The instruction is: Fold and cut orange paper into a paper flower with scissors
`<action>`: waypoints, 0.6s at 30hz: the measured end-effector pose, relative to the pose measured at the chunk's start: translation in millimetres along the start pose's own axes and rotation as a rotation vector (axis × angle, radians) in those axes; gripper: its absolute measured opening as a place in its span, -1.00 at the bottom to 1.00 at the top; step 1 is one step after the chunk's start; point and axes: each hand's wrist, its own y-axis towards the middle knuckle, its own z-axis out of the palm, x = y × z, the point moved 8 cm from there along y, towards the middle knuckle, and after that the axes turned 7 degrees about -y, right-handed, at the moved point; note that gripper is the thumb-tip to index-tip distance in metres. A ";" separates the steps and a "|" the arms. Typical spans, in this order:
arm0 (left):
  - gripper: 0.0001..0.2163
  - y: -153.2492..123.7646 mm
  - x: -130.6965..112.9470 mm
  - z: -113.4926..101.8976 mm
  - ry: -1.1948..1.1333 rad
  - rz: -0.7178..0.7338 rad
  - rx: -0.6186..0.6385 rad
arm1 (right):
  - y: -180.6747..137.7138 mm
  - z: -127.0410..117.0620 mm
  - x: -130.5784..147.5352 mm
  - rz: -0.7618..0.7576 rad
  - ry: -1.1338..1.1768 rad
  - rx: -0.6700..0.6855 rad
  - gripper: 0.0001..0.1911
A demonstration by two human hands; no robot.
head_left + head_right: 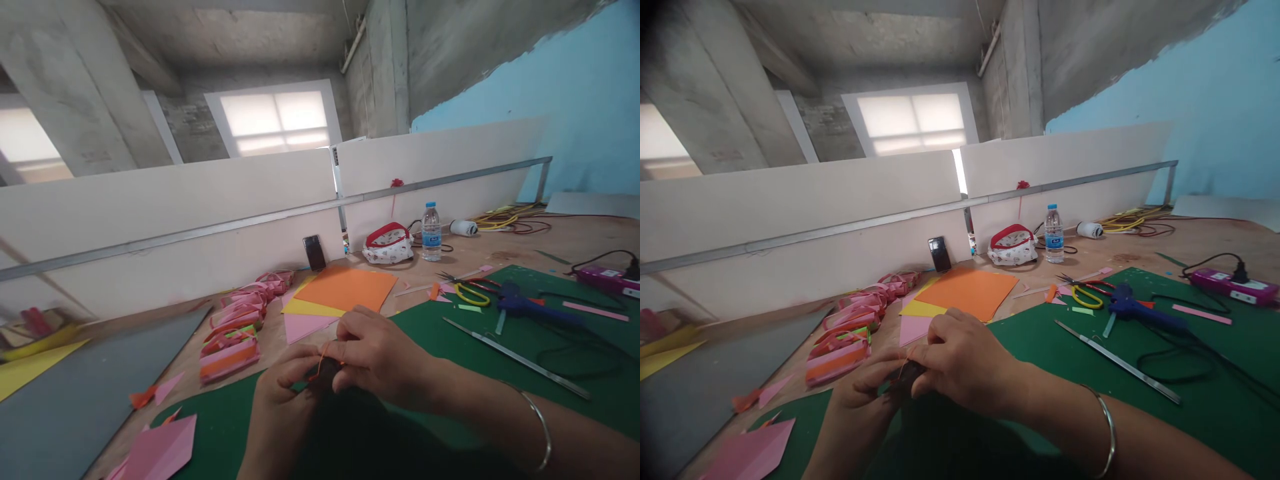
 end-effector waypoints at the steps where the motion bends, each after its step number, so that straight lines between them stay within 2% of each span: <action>1: -0.95 -0.1 0.0 -0.3 -0.001 0.005 -0.003 | 0.0 -0.2 0.3 -0.003 -0.002 -0.001 -0.67; 12: -0.94 -0.8 1.2 0.1 -0.029 -0.023 0.018 | 0.1 0.9 -0.1 0.006 0.027 0.027 -0.66; 18: -0.92 -0.2 0.9 1.0 -0.026 -0.010 0.016 | -0.4 0.1 0.2 -0.017 0.003 -0.019 -0.69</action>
